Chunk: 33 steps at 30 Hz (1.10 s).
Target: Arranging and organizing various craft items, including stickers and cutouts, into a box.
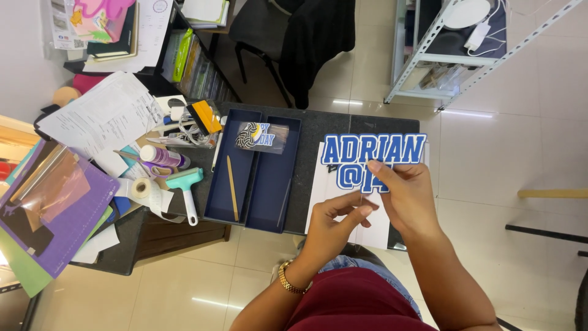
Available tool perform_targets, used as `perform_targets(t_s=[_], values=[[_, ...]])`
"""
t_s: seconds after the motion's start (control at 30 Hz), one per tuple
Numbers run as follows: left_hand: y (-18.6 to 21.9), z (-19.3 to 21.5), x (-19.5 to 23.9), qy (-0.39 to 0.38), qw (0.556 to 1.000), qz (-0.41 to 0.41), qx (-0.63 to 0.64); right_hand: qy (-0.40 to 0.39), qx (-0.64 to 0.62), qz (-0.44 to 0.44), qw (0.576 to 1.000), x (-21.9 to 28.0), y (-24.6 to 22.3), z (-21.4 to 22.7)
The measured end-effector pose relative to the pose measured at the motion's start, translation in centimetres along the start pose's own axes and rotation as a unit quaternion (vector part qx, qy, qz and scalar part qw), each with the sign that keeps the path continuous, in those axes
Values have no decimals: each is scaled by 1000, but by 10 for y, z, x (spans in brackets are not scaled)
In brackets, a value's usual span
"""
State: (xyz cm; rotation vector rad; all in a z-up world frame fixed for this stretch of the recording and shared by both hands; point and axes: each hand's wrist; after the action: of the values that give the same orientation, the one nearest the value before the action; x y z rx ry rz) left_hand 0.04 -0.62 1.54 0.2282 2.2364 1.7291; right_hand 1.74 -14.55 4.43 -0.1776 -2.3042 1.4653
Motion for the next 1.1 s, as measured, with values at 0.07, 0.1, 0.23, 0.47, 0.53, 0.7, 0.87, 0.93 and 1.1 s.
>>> perform_targets(t_s=[0.07, 0.1, 0.23, 0.47, 0.53, 0.7, 0.87, 0.93, 1.1], values=[[-2, 1, -3, -5, 1000, 2, -15, 3, 11, 24, 1000, -6, -2, 1], [-5, 1, -5, -6, 999, 3, -33, 1, 16, 42, 999, -9, -3, 0], [3, 5, -34, 44, 996, -27, -66, -58, 21, 83, 995, -15, -4, -5], [7, 16, -70, 99, 990, -68, -72, -26, 34, 34, 999, -26, 24, 6], [7, 16, -72, 100, 989, -76, -77, -5, 63, -3, 998, -23, 30, 8], [0, 16, -73, 92, 989, -56, -97, -73, 119, 19, 990, -25, 47, 17], [-6, 15, -74, 83, 990, -51, -100, -116, 155, 67, 979, -27, 52, 17], [-7, 15, -75, 85, 990, -54, -103, -120, 142, 77, 980, -31, 55, 20], [-8, 13, -74, 84, 992, -31, -94, -111, 144, 89, 979, -32, 61, 21]])
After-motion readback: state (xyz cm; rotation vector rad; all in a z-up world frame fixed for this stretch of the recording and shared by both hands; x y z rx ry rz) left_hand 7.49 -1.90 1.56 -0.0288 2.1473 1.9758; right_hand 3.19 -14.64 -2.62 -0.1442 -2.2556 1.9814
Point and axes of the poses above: each hand's wrist, its own x-axis away from the middle knuckle, its own z-axis out of the back of the hand, y = z × x, and after that the axes turned 8 degrees about -z, right-handed
